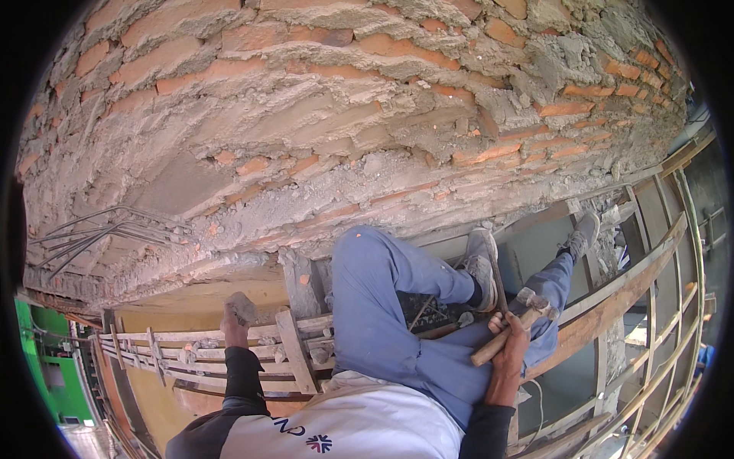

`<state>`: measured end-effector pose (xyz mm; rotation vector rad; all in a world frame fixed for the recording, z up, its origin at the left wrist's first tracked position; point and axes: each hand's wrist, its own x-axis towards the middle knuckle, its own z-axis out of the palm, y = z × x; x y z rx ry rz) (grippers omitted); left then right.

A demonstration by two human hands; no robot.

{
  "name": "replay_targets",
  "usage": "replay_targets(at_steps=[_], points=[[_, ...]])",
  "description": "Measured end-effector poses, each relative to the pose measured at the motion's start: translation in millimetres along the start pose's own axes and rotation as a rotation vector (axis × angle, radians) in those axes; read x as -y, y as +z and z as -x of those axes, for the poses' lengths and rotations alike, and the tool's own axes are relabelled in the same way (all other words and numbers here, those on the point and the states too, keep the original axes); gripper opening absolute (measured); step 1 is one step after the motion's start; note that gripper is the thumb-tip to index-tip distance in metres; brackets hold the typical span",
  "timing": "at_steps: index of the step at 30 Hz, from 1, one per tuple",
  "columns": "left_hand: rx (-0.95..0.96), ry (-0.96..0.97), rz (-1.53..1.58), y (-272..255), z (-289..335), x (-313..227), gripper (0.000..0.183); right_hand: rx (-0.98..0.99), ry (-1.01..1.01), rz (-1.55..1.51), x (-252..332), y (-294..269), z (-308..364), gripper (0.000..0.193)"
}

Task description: The person uses a hammer and chisel to break and remove individual bricks from a masonry wall. They repeatedly strike the mortar joints and bricks to loosen them, then pull the bricks out by hand and drop them onto the scaffolding below.

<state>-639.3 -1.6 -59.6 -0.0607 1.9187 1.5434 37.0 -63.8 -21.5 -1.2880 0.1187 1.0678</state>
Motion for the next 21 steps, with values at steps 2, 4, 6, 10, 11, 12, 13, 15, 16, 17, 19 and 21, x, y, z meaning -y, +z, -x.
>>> replay_targets(at_steps=[2, 4, 6, 10, 11, 12, 13, 15, 16, 17, 19, 21], points=[[0.095, -0.032, 0.018, -11.1, -5.2, 12.3, 0.055, 0.028, -0.011, 0.008, -0.8, -2.0, 1.4, 0.020], [0.200, -0.019, 0.029, -16.6, -11.6, 24.9, 0.058, 0.003, -0.005, 0.014, -2.3, -3.8, 0.9, 0.021], [0.122, -0.106, 0.058, -23.7, -38.9, 34.6, 0.057, 0.008, 0.013, 0.024, -5.5, -0.5, 1.9, 0.022], [0.342, 0.046, -0.031, -16.9, -35.4, 58.5, 0.052, 0.022, -0.002, 0.055, -5.5, -3.2, 3.4, 0.024], [0.343, 0.060, -0.033, -14.6, -34.6, 61.6, 0.051, 0.028, 0.001, 0.065, -6.0, -4.6, 2.4, 0.024], [0.347, 0.076, -0.037, -9.9, -35.1, 60.6, 0.049, 0.027, 0.005, 0.063, -6.6, -6.4, 0.6, 0.024], [0.305, -0.113, 0.189, -2.8, -39.0, 54.4, 0.051, 0.024, 0.008, 0.059, -7.0, -8.7, -1.3, 0.025], [0.281, 0.551, -0.598, -1.7, -32.9, 64.4, 0.054, 0.016, 0.009, 0.044, -7.8, -16.3, 0.4, 0.024], [0.254, 0.695, -0.830, 0.9, -27.5, 67.5, 0.056, 0.014, 0.005, 0.034, -6.5, -16.9, -4.0, 0.023], [0.194, 0.839, -1.054, 4.6, -11.6, 65.8, 0.058, -0.002, 0.003, 0.025, -7.4, -16.6, -1.7, 0.022], [0.033, 0.316, -0.296, 24.0, 7.5, 44.0, 0.059, 0.011, 0.021, 0.079, -3.7, 1.9, 1.7, 0.017], [-0.023, 0.038, 0.041, 38.1, 14.3, 44.6, 0.058, 0.002, 0.044, 0.097, -4.8, -3.8, -7.0, 0.018]])
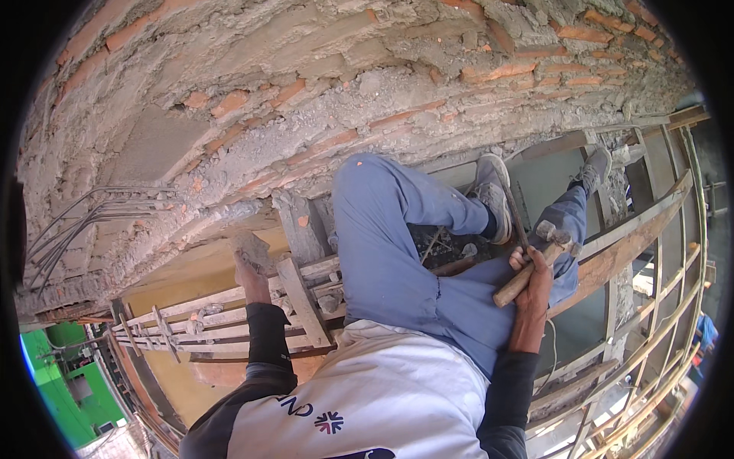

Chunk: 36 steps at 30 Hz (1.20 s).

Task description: The person uses a hammer and chisel to break and remove individual bricks from a masonry wall. They repeatedly strike the mortar joints and bricks to loosen them, then pull the bricks out by hand and drop them onto the scaffolding below.

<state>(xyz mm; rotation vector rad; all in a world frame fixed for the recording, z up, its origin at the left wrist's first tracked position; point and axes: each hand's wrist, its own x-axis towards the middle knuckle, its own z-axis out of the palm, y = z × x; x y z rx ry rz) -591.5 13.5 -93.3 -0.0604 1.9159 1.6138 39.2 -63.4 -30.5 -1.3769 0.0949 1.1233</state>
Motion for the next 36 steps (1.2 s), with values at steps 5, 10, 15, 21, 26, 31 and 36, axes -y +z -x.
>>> replay_targets(at_steps=[5, 10, 15, 21, 26, 31, 36], points=[[0.007, -0.074, 0.055, 11.7, -1.8, 5.0, 0.057, 0.000, -0.004, -0.020, -3.6, -2.6, 2.1, 0.022], [-0.014, -0.132, 0.041, 9.6, 9.9, 4.2, 0.055, 0.103, 0.036, -0.008, -10.1, -20.2, -9.3, 0.024], [-0.098, -0.249, 0.154, -7.5, -4.8, 6.4, 0.054, 0.092, 0.052, 0.067, -10.3, -24.5, -21.9, 0.022], [0.023, -0.201, 0.194, -30.6, -28.6, -5.2, 0.069, 0.159, 0.080, 0.137, -2.3, -25.5, -31.6, 0.022], [0.135, -0.147, 0.189, -29.1, -20.0, -19.0, 0.058, 0.074, 0.029, 0.248, -3.3, -21.8, -28.7, 0.020], [0.399, 0.108, 0.148, 43.8, 90.4, -32.9, 0.033, 0.111, -0.018, 0.315, -3.1, -7.7, -6.9, 0.020], [1.136, 0.011, -0.024, 110.5, 228.5, -14.1, 0.035, 0.100, -0.086, 0.310, -6.9, 31.5, 46.9, 0.020]])
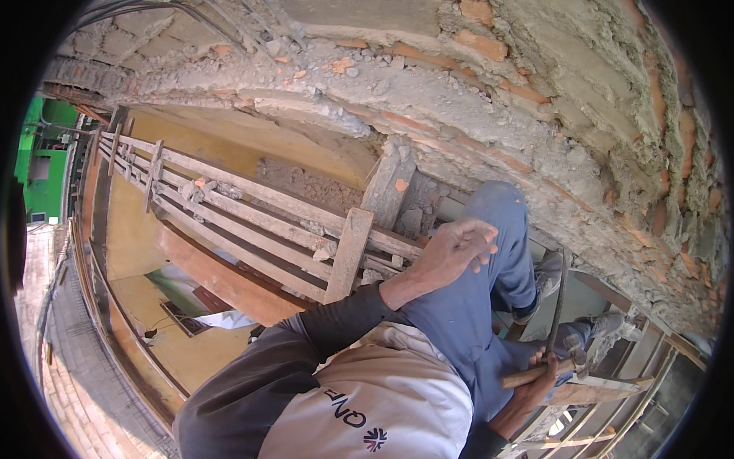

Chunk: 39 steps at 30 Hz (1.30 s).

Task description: The person uses a hammer and chisel to break and remove individual bricks from a masonry wall. They repeatedly strike the mortar joints and bricks to loosen them, then pull the bricks out by hand and drop them onto the scaffolding below.

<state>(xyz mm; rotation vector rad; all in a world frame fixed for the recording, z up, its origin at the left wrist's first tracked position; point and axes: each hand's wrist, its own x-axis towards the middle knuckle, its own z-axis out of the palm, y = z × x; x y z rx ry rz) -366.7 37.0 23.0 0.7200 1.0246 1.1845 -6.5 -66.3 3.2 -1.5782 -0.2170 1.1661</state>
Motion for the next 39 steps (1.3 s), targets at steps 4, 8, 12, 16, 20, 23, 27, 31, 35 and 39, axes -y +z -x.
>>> replay_targets(at_steps=[4, 8, 12, 16, 20, 23, 27, 31, 35, 39], points=[[0.345, -0.236, -0.191, 81.1, -8.6, 30.8, 0.048, 0.122, -0.045, 0.059, 3.2, 26.3, 35.3, 0.022], [0.105, -0.307, 0.050, 138.5, -15.7, 65.7, 0.050, 0.177, -0.141, 0.105, 18.4, 68.1, 69.8, 0.031], [0.017, -0.352, 0.278, 147.5, -25.3, 57.1, 0.038, 0.257, -0.127, 0.042, 26.7, 82.0, 71.4, 0.029], [-0.029, -0.300, 0.399, 175.6, -37.5, 57.6, 0.030, 0.232, -0.077, -0.100, 37.5, 88.6, 72.8, 0.025], [0.064, -0.334, 0.341, 210.6, -61.0, 36.5, 0.025, 0.202, 0.012, 0.053, 37.2, 56.4, 59.9, 0.026], [0.139, -0.302, 0.347, 235.0, -75.6, 26.8, 0.023, 0.145, -0.031, 0.030, 42.0, 46.4, 56.5, 0.027], [0.080, -0.391, 0.456, 267.9, -96.4, 20.6, 0.016, 0.084, -0.121, 0.000, 62.6, 38.2, 49.7, 0.025], [0.048, -0.399, 0.491, 288.3, -113.9, 19.6, 0.013, 0.080, -0.188, -0.016, 91.8, 27.6, 47.8, 0.023], [-0.015, -0.410, 0.628, 320.1, -140.1, 31.5, 0.019, 0.032, -0.349, -0.022, 132.3, 19.5, 50.6, 0.027], [-0.107, -0.447, 0.760, 367.2, -158.8, 24.3, 0.027, -0.161, -0.726, -0.203, 186.0, 27.4, 66.1, 0.029]])
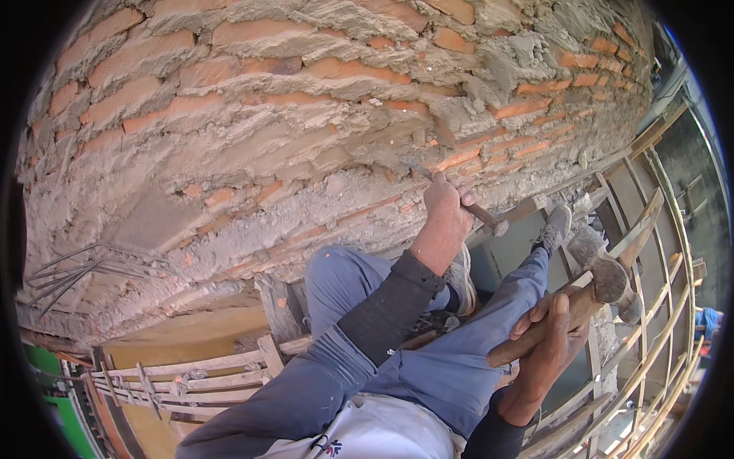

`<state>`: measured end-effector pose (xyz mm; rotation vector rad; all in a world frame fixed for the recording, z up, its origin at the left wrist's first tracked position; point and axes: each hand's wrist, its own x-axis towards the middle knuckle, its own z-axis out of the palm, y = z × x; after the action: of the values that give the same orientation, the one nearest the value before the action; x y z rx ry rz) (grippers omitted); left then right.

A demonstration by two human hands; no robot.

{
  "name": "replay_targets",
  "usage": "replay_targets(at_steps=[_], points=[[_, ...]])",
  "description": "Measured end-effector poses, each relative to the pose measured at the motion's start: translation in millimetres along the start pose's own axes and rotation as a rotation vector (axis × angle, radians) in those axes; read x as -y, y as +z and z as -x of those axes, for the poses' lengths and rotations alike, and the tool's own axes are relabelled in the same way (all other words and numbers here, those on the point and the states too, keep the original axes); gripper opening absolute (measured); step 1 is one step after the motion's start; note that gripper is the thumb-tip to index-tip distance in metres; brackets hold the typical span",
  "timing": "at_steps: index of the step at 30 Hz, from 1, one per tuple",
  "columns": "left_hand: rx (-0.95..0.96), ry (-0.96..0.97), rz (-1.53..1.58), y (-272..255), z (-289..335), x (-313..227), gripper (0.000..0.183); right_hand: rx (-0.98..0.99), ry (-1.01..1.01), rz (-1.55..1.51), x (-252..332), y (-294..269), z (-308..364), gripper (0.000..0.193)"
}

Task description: The person uses a hammer and chisel to break and remove individual bricks from a masonry wall. They repeatedly strike the mortar joints and bricks to loosen them, then pull the bricks out by hand and drop them onto the scaffolding below.

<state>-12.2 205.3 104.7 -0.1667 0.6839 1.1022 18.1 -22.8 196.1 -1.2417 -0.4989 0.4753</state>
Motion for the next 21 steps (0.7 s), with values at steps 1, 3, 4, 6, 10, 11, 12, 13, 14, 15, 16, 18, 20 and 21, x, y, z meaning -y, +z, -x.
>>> replay_targets(at_steps=[1, 3, 4, 6, 10, 11, 12, 13, 14, 15, 16, 18, 20, 21], points=[[-0.017, -0.005, 0.037, 10.1, -4.1, 2.6, 0.028, -0.065, -0.055, -0.078, 7.6, -1.3, -7.4, 0.028], [-0.062, -0.018, 0.099, 27.6, -13.3, 7.1, 0.032, -0.164, -0.133, -0.244, 12.0, 3.8, -20.9, 0.028], [-0.086, -0.022, 0.132, 33.0, -18.2, 8.5, 0.034, -0.198, -0.152, -0.333, 11.5, 15.1, -27.2, 0.028], [-0.111, -0.008, 0.140, 37.9, -24.3, 12.7, 0.040, -0.231, -0.157, -0.364, -6.0, 31.4, -37.1, 0.028], [-0.131, -0.030, 0.119, 24.2, -36.2, 22.5, 0.044, 0.185, 0.341, 0.075, -40.8, 16.1, -65.4, 0.022], [-0.122, -0.015, 0.115, 28.7, -39.9, 20.7, 0.045, 0.149, 0.294, 0.039, -37.8, 6.5, -72.2, 0.022], [-0.121, -0.017, 0.128, 32.5, -41.6, 20.4, 0.045, 0.112, 0.253, 0.010, -31.2, -3.6, -77.6, 0.022], [-0.121, -0.017, 0.141, 36.5, -43.4, 20.1, 0.045, 0.032, 0.146, -0.021, -20.5, -12.8, -83.8, 0.022], [-0.124, 0.000, 0.161, 37.4, -44.1, 12.1, 0.045, -0.031, 0.046, -0.058, -5.4, -15.3, -87.1, 0.023], [-0.144, 0.005, 0.154, 39.7, -42.7, 15.0, 0.046, -0.116, -0.051, -0.157, 8.3, -19.1, -94.4, 0.023], [-0.164, 0.010, 0.147, 42.7, -41.0, 18.0, 0.046, -0.201, -0.150, -0.254, 15.1, -23.0, -101.7, 0.025], [-0.153, 0.008, 0.146, 52.1, -40.0, 21.0, 0.047, -0.199, -0.198, -0.440, 12.2, -17.1, -100.4, 0.027], [-0.132, 0.008, 0.156, 48.1, -44.4, 17.1, 0.049, 0.021, 0.148, -0.215, -25.4, 10.5, -84.3, 0.017], [-0.140, 0.000, 0.145, 45.7, -42.7, 18.2, 0.049, 0.158, 0.290, -0.071, -43.1, 23.9, -75.8, 0.015]])
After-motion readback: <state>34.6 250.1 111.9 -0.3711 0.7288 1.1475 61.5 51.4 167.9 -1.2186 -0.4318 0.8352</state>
